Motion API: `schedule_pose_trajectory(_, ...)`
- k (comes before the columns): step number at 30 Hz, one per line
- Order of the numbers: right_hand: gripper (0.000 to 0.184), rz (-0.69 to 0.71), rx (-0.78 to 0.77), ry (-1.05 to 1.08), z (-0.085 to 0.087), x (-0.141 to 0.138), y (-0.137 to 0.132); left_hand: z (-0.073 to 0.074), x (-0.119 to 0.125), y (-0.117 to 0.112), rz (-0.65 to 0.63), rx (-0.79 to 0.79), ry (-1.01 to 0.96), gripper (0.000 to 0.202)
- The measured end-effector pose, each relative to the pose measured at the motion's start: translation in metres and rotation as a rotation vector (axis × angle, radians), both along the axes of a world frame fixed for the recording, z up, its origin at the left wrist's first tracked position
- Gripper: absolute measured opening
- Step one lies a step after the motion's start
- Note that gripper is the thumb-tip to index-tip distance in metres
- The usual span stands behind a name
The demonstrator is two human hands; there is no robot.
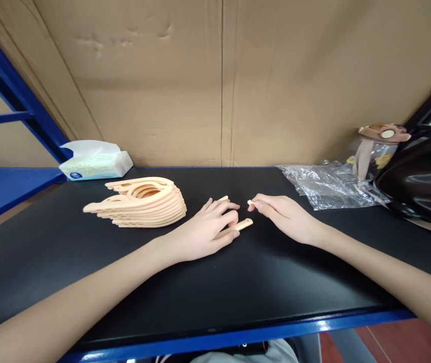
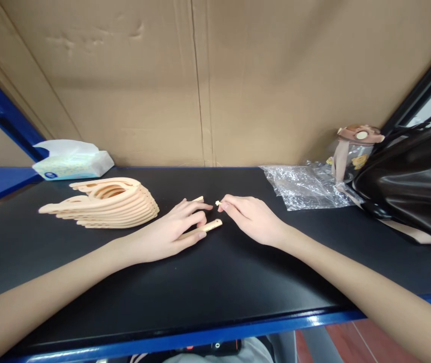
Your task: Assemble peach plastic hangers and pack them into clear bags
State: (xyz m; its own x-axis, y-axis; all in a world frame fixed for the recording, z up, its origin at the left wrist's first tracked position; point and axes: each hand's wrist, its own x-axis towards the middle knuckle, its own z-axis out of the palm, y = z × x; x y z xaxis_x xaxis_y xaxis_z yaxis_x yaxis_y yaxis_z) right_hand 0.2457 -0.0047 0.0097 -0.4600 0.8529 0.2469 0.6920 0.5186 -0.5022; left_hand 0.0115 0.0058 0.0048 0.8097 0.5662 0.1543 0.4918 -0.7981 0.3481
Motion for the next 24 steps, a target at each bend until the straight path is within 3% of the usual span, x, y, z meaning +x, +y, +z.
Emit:
schedule_pose_trajectory(6,0.032,-0.024,-0.038,-0.070,-0.0032,-0.0003,0.0016,0.0022,0.0018,-0.0003,0.056,-0.041,-0.149,0.019)
schedule_pose_trajectory(13,0.033,0.053,-0.100,0.040,-0.0034,-0.0006,0.0001,0.0014,0.0022,-0.0001,0.039,-0.026,-0.165,0.018)
schedule_pose_trajectory(24,0.036,0.094,-0.042,-0.005,-0.0093,0.0002,0.0043,-0.0002,0.0017,-0.0005,0.024,-0.005,-0.128,0.014)
